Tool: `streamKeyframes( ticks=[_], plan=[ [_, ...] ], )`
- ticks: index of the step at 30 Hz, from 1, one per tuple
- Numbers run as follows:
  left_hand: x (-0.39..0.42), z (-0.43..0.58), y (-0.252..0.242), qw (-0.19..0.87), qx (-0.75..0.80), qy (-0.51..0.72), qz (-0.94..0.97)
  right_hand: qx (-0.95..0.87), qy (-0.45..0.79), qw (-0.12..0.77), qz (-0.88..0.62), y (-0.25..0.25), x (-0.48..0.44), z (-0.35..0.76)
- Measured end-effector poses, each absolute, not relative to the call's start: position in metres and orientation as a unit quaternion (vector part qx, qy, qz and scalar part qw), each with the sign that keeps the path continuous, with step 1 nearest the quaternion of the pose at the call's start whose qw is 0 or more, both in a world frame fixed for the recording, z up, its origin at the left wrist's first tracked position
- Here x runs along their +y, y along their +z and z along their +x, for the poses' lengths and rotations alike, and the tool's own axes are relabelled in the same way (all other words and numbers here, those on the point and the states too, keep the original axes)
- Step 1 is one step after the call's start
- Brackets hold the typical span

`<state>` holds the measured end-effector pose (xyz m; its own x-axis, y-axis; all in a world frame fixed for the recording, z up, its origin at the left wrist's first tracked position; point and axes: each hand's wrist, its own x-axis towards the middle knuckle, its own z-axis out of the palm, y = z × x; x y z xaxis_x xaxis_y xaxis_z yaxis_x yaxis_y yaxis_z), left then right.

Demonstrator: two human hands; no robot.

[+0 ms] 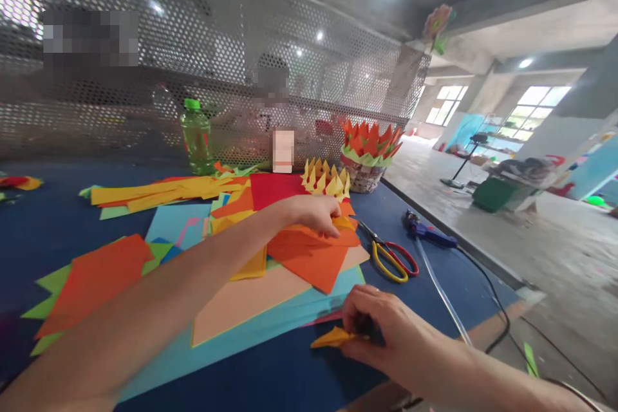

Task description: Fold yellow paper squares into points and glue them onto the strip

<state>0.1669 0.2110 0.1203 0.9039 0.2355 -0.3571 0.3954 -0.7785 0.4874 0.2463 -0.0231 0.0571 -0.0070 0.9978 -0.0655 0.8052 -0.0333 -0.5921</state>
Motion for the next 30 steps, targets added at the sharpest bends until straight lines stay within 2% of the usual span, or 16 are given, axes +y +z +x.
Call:
streamKeyframes(
  ticks=[8, 12, 21, 30],
  plan=[
    [0.216, 0.163, 0.121, 0.302, 0.163, -0.132, 0.930, -0.640, 0.155, 0.347, -0.668, 0.098, 0.011, 0.341],
    [0.222, 0.161, 0.121, 0.307, 0.176, -0.115, 0.928, -0.643, 0.133, 0.397, -0.641, 0.101, 0.048, 0.385],
    [0.223, 0.158, 0.123, 0.290, 0.236, -0.090, 0.923, -0.676, 0.071, 0.455, -0.575, 0.065, 0.084, 0.381],
    [0.218, 0.164, 0.112, 0.408, 0.204, -0.116, 0.882, -0.658, 0.113, 0.448, -0.595, 0.058, 0.068, 0.377]
  ],
)
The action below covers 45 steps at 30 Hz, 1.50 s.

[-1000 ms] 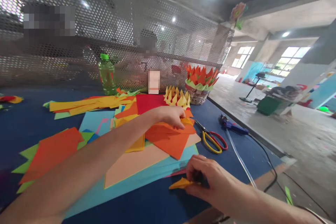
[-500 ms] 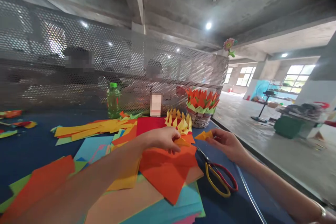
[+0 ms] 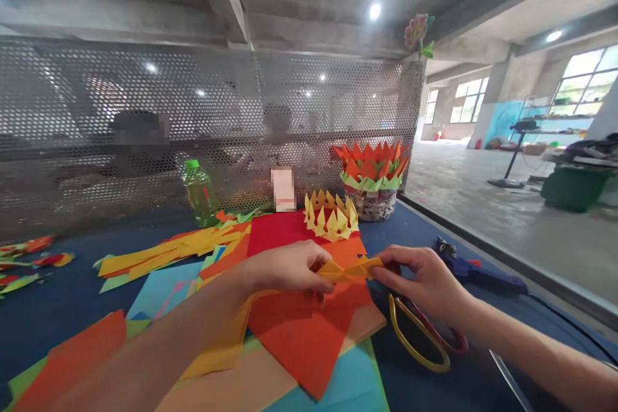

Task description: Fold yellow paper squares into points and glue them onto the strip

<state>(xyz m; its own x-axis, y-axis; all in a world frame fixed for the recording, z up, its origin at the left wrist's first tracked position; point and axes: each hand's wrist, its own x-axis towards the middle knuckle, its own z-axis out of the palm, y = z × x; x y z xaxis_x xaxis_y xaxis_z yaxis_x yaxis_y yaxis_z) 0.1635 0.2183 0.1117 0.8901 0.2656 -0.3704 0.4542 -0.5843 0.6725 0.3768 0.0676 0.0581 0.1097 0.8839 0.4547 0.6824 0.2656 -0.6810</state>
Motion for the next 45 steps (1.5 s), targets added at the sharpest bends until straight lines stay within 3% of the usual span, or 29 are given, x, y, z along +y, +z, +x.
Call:
streamKeyframes(
  ticks=[15, 45],
  plan=[
    [0.209, 0.167, 0.107, 0.484, 0.175, -0.134, 0.847, -0.663, 0.118, 0.441, -0.594, 0.051, 0.058, 0.368],
    [0.199, 0.166, 0.113, 0.440, 0.179, -0.128, 0.871, -0.664, 0.150, 0.428, -0.595, 0.046, 0.058, 0.363]
  ],
)
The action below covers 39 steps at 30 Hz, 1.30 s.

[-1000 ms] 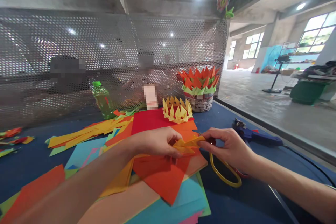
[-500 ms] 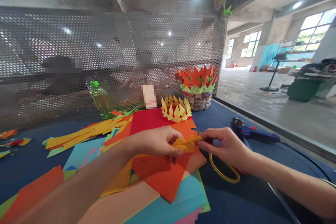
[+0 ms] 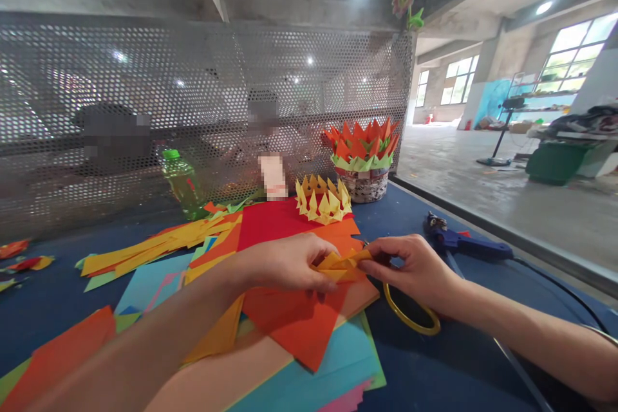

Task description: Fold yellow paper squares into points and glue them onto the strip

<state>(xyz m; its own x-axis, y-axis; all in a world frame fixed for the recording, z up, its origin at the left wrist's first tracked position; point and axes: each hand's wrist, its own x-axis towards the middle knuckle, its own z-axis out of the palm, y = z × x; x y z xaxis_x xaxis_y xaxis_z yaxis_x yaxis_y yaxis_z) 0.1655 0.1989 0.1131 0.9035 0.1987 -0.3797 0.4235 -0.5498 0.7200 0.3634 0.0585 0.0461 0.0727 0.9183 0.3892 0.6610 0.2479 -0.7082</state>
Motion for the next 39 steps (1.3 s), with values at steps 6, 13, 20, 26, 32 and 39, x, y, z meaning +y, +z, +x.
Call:
streamKeyframes(
  ticks=[6, 13, 20, 26, 32, 39],
  plan=[
    [0.1996, 0.1643, 0.1142, 0.429, 0.173, -0.129, 0.877, -0.674, 0.150, 0.413, -0.594, 0.0468, 0.0588, 0.3637],
    [0.1986, 0.1646, 0.1166, 0.420, 0.173, -0.127, 0.882, -0.683, 0.145, 0.404, -0.591, 0.0458, 0.0595, 0.3653],
    [0.1995, 0.1651, 0.1164, 0.419, 0.172, -0.123, 0.883, -0.688, 0.138, 0.398, -0.591, 0.0453, 0.0597, 0.3667],
    [0.2011, 0.1641, 0.1158, 0.412, 0.172, -0.117, 0.887, -0.690, 0.137, 0.396, -0.590, 0.0448, 0.0595, 0.3671],
    [0.2009, 0.1631, 0.1161, 0.405, 0.169, -0.115, 0.891, -0.693, 0.132, 0.394, -0.589, 0.0436, 0.0594, 0.3679],
    [0.1972, 0.1623, 0.1186, 0.396, 0.172, -0.115, 0.895, -0.698, 0.126, 0.393, -0.586, 0.0442, 0.0600, 0.3674]
  ],
)
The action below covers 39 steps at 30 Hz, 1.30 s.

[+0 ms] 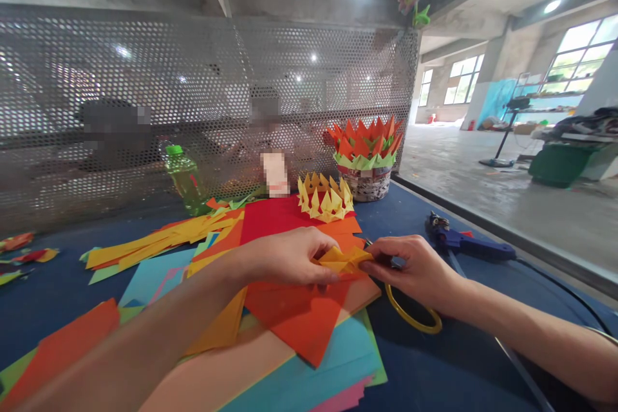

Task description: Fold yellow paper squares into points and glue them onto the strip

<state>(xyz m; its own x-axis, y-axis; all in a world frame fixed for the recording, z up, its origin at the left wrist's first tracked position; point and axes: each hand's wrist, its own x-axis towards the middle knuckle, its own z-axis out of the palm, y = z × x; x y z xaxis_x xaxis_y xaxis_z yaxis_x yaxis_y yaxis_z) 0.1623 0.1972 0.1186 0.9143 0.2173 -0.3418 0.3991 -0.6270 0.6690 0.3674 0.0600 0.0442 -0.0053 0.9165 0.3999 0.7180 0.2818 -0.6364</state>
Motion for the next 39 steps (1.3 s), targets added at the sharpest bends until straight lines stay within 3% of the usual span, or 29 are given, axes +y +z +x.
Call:
streamKeyframes(
  ticks=[16, 27, 39],
  plan=[
    [0.1919, 0.1660, 0.1189, 0.316, 0.206, -0.080, 0.923, -0.713, 0.080, 0.392, -0.576, 0.0430, 0.0581, 0.3670],
    [0.1913, 0.1655, 0.1219, 0.324, 0.193, -0.082, 0.922, -0.766, -0.026, 0.365, -0.528, 0.0439, 0.0526, 0.3648],
    [0.1922, 0.1636, 0.1214, 0.325, 0.183, -0.074, 0.925, -0.774, -0.056, 0.355, -0.522, 0.0428, 0.0544, 0.3642]
  ],
)
